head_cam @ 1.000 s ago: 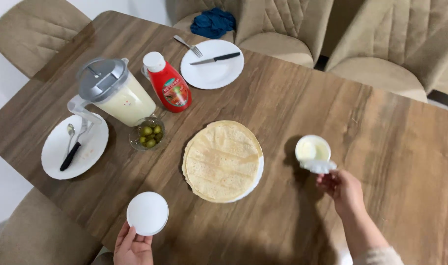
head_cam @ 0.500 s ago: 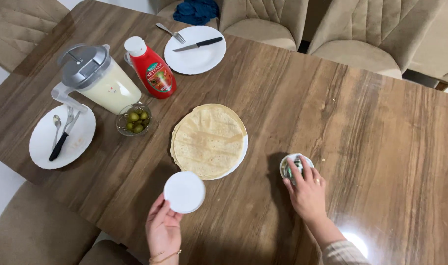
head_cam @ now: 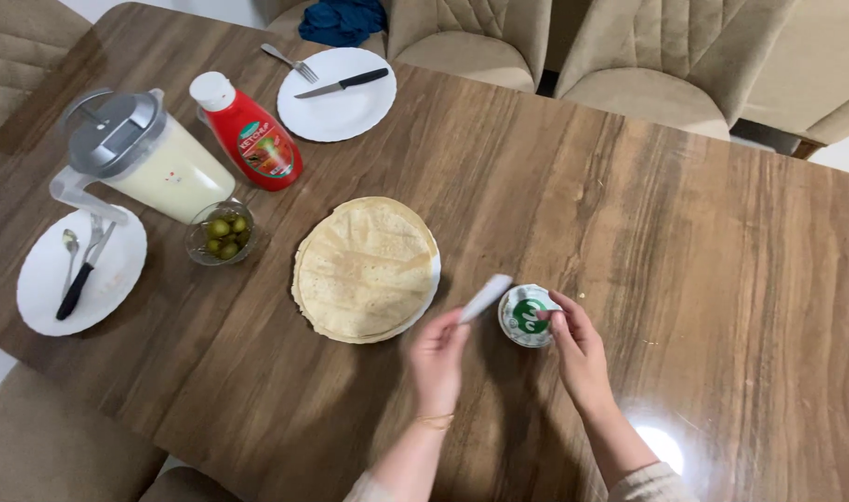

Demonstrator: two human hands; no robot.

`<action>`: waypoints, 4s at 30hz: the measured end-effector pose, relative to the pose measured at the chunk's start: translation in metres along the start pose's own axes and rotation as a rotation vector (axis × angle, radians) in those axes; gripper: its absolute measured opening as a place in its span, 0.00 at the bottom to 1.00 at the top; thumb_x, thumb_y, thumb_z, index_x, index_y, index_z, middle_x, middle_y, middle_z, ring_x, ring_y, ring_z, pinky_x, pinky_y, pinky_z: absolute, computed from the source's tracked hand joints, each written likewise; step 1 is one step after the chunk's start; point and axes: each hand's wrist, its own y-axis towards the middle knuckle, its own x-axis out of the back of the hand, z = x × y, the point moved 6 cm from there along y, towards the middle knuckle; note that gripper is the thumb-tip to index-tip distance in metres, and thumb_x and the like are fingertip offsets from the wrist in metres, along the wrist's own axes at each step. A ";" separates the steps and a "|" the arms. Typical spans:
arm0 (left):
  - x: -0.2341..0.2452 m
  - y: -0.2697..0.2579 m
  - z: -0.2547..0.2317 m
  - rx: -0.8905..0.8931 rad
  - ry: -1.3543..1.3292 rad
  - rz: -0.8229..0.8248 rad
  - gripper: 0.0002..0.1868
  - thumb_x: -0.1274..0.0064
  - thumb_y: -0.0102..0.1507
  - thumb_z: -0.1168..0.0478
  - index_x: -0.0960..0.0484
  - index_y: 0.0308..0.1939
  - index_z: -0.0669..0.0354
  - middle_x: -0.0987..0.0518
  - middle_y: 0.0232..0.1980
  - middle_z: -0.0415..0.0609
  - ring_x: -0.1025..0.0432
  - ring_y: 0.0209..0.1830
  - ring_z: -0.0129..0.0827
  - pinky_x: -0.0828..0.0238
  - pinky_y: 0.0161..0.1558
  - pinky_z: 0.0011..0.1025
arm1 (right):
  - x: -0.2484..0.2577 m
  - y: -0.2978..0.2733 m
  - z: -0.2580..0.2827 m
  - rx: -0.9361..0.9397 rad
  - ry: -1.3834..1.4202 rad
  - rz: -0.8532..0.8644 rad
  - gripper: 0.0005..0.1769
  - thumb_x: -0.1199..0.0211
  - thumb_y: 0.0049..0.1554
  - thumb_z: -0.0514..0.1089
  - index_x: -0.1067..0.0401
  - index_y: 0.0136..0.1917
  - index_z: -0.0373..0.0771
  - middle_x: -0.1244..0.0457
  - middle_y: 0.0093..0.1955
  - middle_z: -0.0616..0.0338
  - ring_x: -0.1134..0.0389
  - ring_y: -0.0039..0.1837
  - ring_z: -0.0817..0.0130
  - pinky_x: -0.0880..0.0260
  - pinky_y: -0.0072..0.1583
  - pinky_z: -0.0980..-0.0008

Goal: Clearing used dishes, cutlery, and condiments from a dining table and moving them to the kitchen sink for washing

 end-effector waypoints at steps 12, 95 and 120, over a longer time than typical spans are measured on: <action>-0.070 -0.029 0.035 -1.089 0.962 0.696 0.05 0.45 0.67 0.64 0.14 0.44 0.51 0.17 0.54 0.44 0.27 0.64 0.41 0.39 0.72 0.50 | 0.007 0.026 -0.089 -0.201 -0.169 0.002 0.28 0.27 0.54 0.54 0.22 0.67 0.48 0.33 0.53 0.46 0.27 0.51 0.53 0.26 0.51 0.59; 0.227 -0.093 -0.054 0.514 -0.320 -0.557 0.31 0.57 0.67 0.34 0.18 0.50 0.59 0.18 0.50 0.62 0.24 0.51 0.56 0.28 0.48 0.54 | -0.129 -0.046 -0.031 -0.786 0.707 0.501 0.34 0.47 0.40 0.19 0.31 0.61 0.32 0.34 0.53 0.45 0.31 0.50 0.49 0.24 0.48 0.52; 0.149 -0.420 0.018 0.324 -0.511 -0.711 0.38 0.73 0.71 0.30 0.26 0.68 0.51 0.24 0.66 0.55 0.31 0.66 0.48 0.36 0.65 0.47 | 0.205 -0.201 -0.151 -0.730 0.643 0.603 0.32 0.47 0.39 0.18 0.29 0.58 0.26 0.33 0.46 0.39 0.32 0.43 0.47 0.25 0.41 0.53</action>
